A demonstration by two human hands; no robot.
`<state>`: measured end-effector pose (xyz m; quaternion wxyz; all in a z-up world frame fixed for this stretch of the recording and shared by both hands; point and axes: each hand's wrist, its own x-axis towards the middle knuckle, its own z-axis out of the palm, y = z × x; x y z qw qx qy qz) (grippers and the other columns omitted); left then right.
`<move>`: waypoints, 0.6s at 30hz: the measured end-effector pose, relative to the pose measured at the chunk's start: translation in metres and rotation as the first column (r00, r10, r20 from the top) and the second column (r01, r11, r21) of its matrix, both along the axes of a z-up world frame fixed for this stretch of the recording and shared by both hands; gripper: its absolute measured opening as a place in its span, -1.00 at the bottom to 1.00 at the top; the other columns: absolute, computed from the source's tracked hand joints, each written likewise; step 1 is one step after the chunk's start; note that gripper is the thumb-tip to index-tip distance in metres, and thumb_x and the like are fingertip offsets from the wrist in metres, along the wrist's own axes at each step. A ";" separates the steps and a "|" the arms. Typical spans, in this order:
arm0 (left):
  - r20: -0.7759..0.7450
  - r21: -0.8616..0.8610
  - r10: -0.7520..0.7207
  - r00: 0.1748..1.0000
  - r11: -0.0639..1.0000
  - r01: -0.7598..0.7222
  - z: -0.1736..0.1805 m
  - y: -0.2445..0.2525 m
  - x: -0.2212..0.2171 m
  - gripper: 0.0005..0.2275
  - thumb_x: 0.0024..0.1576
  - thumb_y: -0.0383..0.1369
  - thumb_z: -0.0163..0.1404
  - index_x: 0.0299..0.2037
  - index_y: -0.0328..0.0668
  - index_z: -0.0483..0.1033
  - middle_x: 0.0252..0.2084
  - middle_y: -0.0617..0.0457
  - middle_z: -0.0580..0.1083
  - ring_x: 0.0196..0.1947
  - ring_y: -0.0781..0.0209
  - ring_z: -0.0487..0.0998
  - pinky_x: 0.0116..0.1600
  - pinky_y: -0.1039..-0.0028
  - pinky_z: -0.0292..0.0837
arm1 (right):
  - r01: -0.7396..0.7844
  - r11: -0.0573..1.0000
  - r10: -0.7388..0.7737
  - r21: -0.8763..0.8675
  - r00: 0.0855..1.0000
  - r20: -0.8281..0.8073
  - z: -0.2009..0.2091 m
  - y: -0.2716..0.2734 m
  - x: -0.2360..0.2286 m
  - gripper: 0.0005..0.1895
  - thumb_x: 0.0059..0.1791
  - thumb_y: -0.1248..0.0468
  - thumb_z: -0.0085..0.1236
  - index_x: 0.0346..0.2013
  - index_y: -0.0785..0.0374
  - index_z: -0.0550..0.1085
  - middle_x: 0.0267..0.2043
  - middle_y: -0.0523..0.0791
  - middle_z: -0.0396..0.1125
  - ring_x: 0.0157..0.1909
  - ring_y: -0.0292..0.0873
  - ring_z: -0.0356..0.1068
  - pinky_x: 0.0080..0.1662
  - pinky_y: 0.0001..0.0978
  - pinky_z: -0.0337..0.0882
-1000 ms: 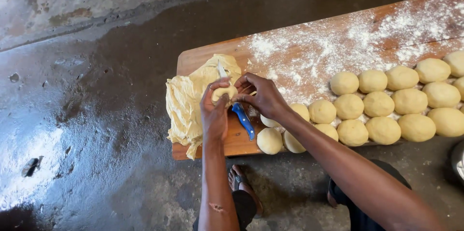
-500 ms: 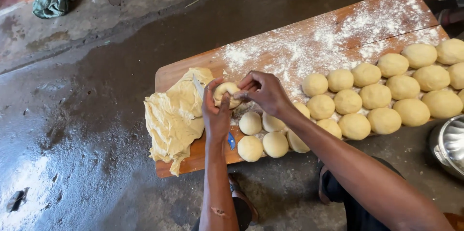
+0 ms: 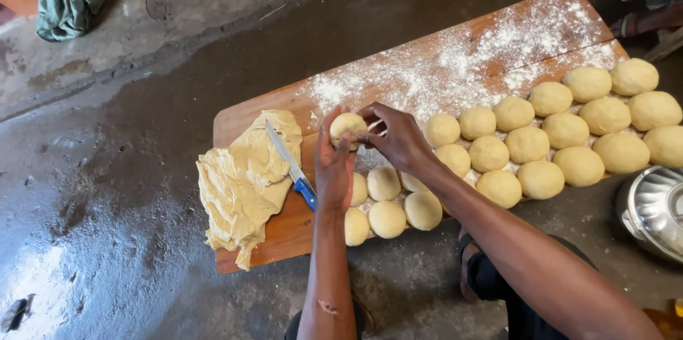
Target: Cutting dough into small pieces and rolling them into balls on a floured wooden board
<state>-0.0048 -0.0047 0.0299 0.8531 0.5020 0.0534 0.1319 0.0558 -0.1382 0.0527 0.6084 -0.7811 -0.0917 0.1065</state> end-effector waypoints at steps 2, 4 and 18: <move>-0.028 -0.028 -0.006 1.000 1.000 0.005 0.011 -0.002 -0.001 -0.56 0.38 -0.35 -0.08 0.49 -0.15 0.30 0.31 -0.22 0.42 0.24 0.01 0.47 0.42 0.10 0.44 | 0.032 0.999 -0.032 0.005 0.999 0.031 0.006 0.002 -0.003 -0.60 -0.04 0.29 0.47 0.07 0.24 0.58 -0.09 0.08 0.49 -0.13 -0.06 0.56 -0.07 -0.23 0.66; -0.061 -0.057 -0.017 0.998 0.998 0.014 0.001 0.009 0.005 -0.51 0.40 -0.20 -0.08 0.52 -0.14 0.26 0.29 -0.25 0.40 0.26 -0.04 0.44 0.46 0.03 0.39 | 0.070 0.998 -0.070 0.009 0.996 0.056 -0.001 0.006 -0.005 -0.56 -0.06 0.23 0.51 0.06 0.26 0.58 -0.09 0.04 0.49 -0.12 -0.11 0.53 -0.04 -0.28 0.63; -0.015 -0.152 -0.064 0.998 0.986 0.061 -0.006 0.021 -0.001 -0.62 0.36 -0.35 -0.01 0.36 -0.32 0.38 0.14 -0.24 0.55 0.05 0.04 0.64 0.24 0.23 0.61 | -0.024 0.995 0.029 0.093 0.998 -0.052 0.005 0.015 -0.008 -0.37 -0.08 0.27 0.50 0.26 0.22 0.48 0.05 0.03 0.52 0.06 -0.10 0.57 0.08 -0.35 0.61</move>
